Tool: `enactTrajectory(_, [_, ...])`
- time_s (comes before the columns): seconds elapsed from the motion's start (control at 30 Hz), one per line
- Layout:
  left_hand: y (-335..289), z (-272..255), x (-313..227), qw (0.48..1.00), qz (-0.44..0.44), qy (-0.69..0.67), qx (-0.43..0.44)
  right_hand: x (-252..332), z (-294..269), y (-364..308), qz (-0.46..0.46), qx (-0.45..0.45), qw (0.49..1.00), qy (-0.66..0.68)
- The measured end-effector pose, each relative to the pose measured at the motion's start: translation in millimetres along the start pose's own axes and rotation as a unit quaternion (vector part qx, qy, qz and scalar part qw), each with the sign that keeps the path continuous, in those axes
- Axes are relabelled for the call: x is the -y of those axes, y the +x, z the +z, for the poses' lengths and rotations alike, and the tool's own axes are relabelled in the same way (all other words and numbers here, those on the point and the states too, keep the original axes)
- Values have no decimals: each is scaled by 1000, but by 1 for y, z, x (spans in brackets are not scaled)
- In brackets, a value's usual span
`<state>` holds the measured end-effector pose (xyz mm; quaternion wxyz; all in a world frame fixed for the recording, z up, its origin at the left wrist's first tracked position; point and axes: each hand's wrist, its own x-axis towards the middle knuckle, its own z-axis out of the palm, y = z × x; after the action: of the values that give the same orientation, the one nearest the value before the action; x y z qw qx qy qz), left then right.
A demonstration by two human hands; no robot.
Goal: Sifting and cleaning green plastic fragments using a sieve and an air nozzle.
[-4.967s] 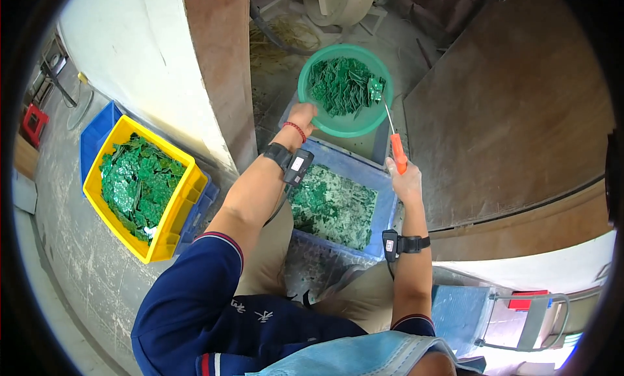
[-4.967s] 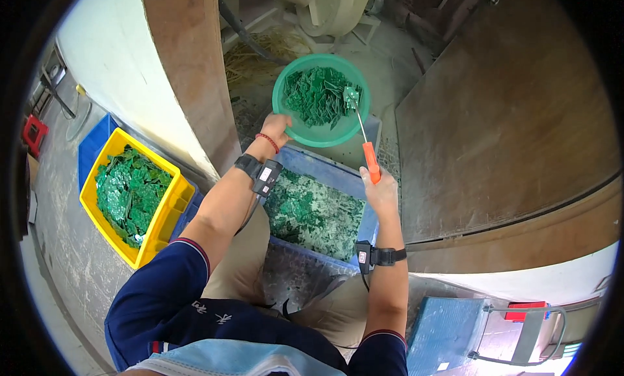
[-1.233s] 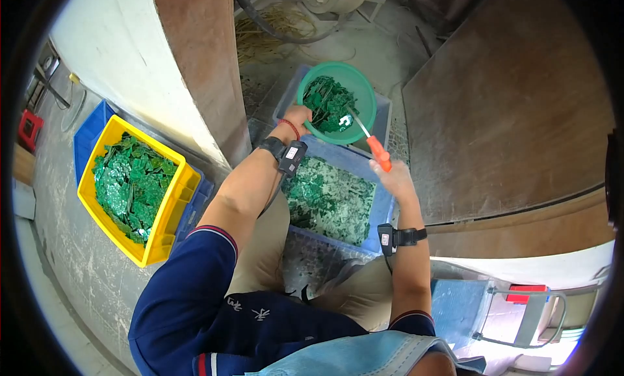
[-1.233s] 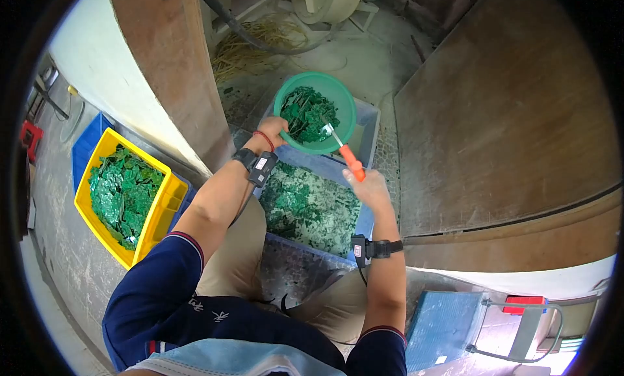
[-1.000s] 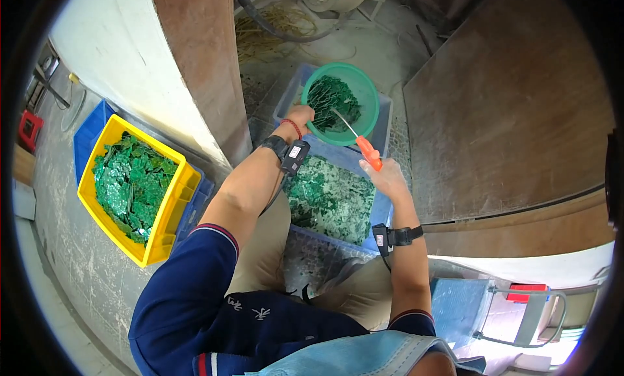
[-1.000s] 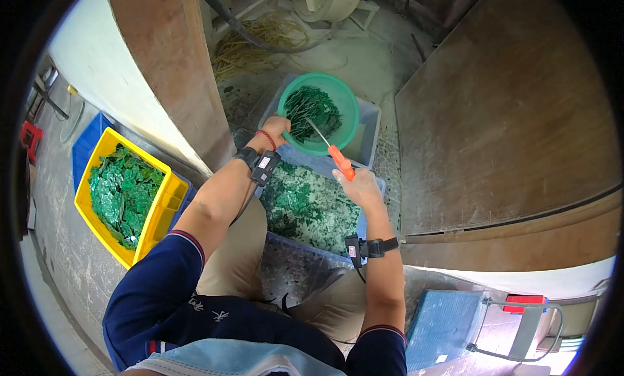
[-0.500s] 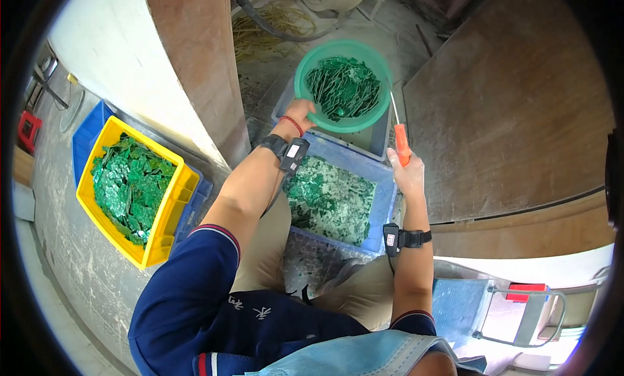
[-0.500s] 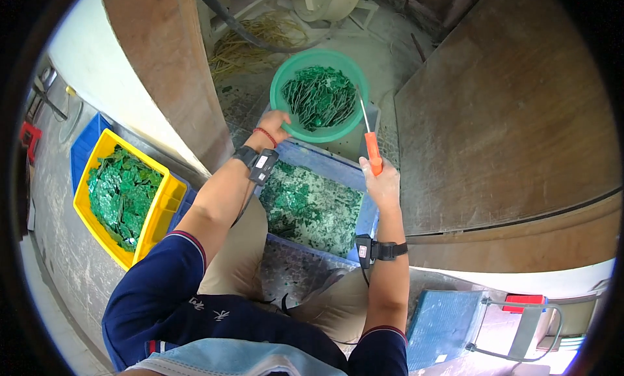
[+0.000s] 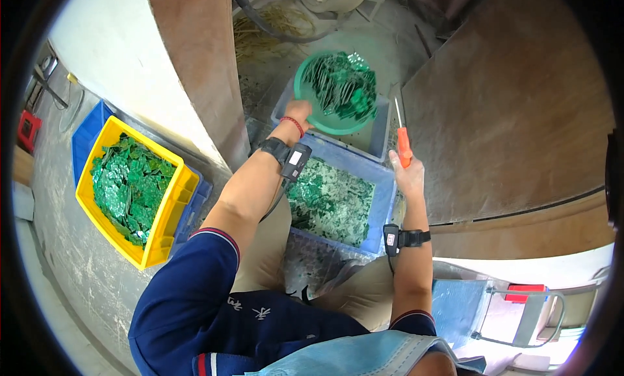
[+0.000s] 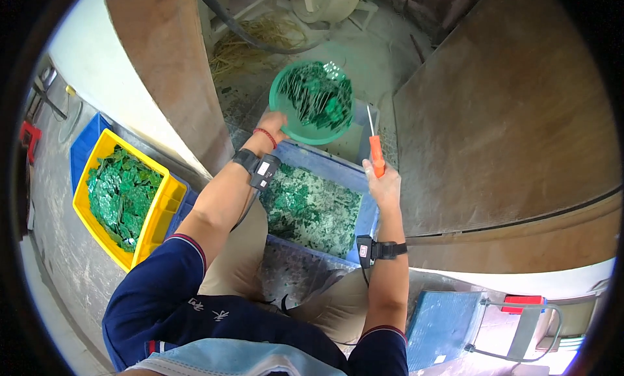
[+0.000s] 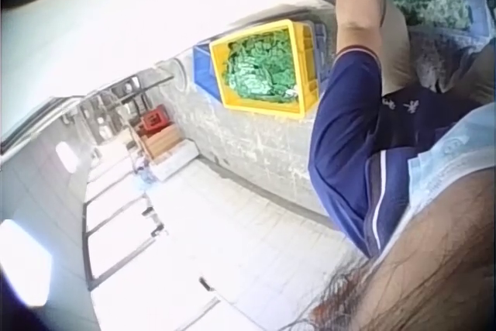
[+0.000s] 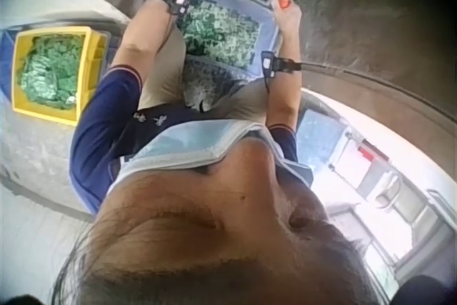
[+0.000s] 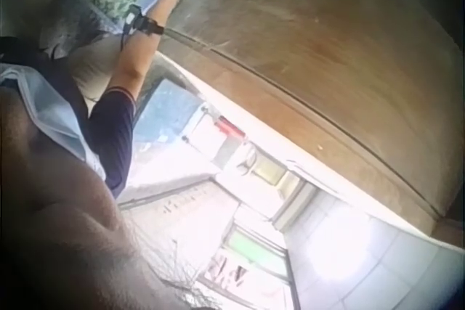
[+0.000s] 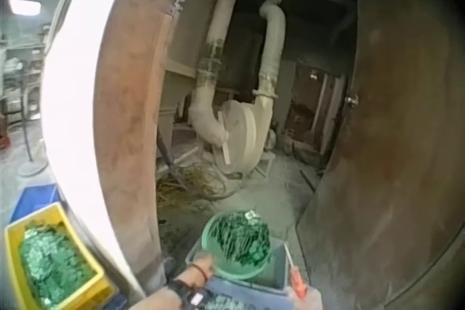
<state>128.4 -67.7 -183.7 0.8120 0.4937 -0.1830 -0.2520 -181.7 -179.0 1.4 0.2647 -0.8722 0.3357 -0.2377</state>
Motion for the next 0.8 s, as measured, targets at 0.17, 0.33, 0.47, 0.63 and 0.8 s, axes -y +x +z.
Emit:
enactTrajectory(0.17, [-13, -17, 3, 916, 89, 368, 132, -5, 2, -2, -5, 82, 996, -37])
enactTrajectory(0.33, [-38, 28, -56, 952, -209, -175, -138, -10, 4, -4, 24, 148, 983, -106])
enactTrajectory(0.47, [-48, 43, -78, 968, -196, -107, -113, -9, 4, -5, 13, 166, 981, -101])
enactTrajectory(0.63, [-45, 41, -73, 978, -142, -92, -119, -5, -3, -5, 70, 165, 980, -88])
enactTrajectory(0.8, [-50, 48, -78, 965, -221, -31, -136, 0, 3, -8, 47, 179, 979, -83])
